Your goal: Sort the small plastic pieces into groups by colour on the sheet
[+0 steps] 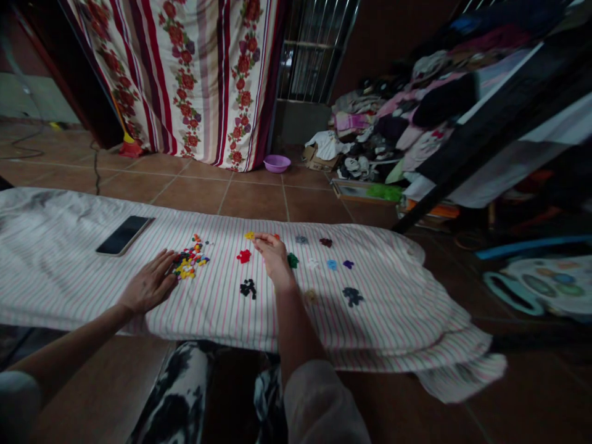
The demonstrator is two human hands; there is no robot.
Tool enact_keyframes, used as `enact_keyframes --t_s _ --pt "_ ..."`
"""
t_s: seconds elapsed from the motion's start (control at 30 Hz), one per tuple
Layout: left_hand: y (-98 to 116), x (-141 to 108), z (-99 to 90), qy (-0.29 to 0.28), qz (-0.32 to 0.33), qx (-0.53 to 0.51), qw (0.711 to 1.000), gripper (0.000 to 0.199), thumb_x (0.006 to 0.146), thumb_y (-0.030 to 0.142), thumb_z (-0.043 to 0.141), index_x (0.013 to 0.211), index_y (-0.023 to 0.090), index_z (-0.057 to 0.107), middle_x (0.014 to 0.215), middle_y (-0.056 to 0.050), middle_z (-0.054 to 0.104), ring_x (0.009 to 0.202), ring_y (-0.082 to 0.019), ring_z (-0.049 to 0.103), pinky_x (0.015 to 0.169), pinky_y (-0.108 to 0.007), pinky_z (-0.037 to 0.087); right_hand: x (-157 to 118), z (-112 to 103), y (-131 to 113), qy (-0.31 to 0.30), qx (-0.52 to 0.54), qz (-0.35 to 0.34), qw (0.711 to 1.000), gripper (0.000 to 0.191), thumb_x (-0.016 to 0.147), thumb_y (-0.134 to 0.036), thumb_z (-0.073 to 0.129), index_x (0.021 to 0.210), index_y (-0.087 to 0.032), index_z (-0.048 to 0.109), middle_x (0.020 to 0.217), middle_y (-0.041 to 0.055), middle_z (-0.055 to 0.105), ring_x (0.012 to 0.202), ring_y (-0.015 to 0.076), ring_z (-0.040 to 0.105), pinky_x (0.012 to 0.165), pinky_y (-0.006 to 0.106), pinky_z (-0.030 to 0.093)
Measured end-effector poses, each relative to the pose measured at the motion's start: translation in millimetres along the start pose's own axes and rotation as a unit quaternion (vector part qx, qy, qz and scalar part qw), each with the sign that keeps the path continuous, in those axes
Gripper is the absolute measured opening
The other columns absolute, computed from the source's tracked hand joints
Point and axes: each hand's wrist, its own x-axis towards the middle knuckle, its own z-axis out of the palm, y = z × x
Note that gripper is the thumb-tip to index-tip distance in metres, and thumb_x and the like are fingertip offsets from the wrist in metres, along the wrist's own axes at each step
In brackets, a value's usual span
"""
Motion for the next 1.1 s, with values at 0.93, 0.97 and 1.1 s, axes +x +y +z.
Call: enact_keyframes --t_s 0.93,0.97,1.1 --pt "-1.8 4.5 -6.5 -0.011 0.029 -0.006 1.0 0.043 0.088 0.023 0.044 0.13 0.019 0.049 0.129 -0.016 0.057 0.135 -0.032 0.04 0.104 -0.057 0.044 -63.9 -197.0 -80.6 0.258 -0.605 -0.111 0.745 0.032 0.075 -0.021 0.047 0.09 -0.021 0.075 0.095 0.0071 0.073 0.089 0.0222 0.065 0.087 0.035 0.047" --pt "-1.9 4.7 -6.5 -0.013 0.022 -0.005 1.0 0.042 0.089 0.024 0.043 0.129 0.019 0.05 0.129 -0.016 0.057 0.135 -0.032 0.04 0.104 -0.057 0.044 -68.6 -204.7 -81.4 0.266 -0.62 -0.097 0.731 0.033 0.075 -0.02 0.046 0.09 -0.021 0.075 0.095 0.0072 0.074 0.089 0.0222 0.065 0.086 0.034 0.047" --pt "-0.6 6.6 -8.7 -0.026 0.015 0.0 1.0 0.037 0.089 0.027 0.043 0.123 0.02 0.055 0.128 -0.015 0.058 0.132 -0.032 0.044 0.104 -0.055 0.045 -80.6 -227.0 -80.3 0.269 -0.643 -0.053 0.715 0.033 0.075 -0.019 0.047 0.091 -0.022 0.075 0.095 0.0059 0.074 0.088 0.0215 0.066 0.083 0.031 0.047"
